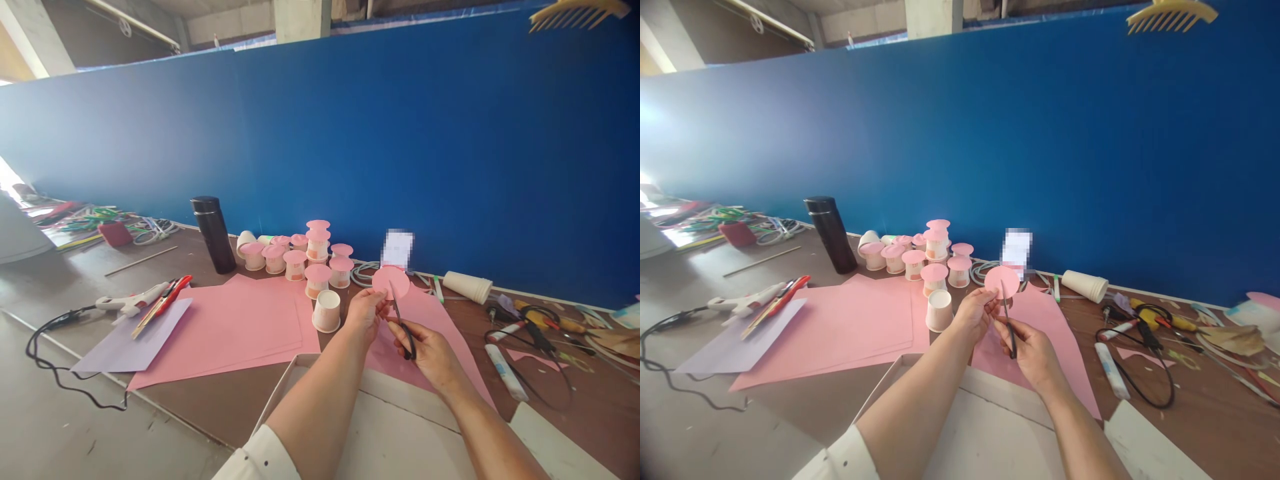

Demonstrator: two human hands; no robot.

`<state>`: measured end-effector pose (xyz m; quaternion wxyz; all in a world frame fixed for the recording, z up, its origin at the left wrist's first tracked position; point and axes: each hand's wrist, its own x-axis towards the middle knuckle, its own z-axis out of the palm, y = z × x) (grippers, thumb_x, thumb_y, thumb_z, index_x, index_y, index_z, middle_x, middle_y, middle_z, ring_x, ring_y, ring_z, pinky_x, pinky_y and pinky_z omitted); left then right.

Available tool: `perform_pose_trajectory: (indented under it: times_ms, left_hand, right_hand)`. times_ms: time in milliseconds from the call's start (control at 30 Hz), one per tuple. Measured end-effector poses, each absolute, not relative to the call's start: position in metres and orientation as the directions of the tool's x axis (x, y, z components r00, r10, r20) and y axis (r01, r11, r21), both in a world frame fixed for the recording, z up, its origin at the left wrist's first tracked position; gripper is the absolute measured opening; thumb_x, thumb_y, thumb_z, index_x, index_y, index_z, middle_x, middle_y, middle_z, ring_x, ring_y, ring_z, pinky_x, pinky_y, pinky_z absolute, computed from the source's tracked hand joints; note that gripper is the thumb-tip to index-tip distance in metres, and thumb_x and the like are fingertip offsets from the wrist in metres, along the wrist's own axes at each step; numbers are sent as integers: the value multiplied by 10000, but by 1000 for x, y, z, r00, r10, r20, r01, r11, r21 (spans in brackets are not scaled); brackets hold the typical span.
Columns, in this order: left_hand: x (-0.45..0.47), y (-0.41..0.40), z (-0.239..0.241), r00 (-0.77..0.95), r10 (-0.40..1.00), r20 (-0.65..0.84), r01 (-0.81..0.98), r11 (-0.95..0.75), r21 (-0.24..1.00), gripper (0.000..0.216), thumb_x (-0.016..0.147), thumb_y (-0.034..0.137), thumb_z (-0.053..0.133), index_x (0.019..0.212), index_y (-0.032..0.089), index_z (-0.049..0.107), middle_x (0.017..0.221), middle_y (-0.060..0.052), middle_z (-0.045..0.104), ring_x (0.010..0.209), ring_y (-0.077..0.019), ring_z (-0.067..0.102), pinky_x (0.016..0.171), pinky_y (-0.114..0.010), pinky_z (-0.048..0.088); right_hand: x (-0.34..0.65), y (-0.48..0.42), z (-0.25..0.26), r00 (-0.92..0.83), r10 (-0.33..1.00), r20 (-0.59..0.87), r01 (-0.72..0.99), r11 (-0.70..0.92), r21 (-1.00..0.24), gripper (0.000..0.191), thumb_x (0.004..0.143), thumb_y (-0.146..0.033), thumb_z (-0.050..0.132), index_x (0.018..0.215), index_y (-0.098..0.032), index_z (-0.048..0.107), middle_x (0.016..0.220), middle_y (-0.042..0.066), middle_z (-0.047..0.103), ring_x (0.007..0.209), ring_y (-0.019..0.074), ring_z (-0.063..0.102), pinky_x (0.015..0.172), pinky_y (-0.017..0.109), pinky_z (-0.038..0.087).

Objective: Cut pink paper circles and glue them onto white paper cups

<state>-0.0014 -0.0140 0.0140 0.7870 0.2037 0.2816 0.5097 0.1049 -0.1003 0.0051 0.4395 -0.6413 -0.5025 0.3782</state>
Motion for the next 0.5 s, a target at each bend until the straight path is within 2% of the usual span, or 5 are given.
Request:
perform_pose_trajectory:
  times_ms: [500]
  left_hand:
    - [-2, -13, 12, 326, 917, -232, -700, 399, 592, 171, 695, 109, 757, 722, 119, 589, 673, -22, 620, 569, -68, 553, 623, -207, 418]
  right_hand:
    - [103, -102, 10, 255, 965, -60, 334, -146, -931, 543, 758, -591, 678, 1072, -153, 748, 657, -11, 592, 606, 146, 518, 649, 263, 439]
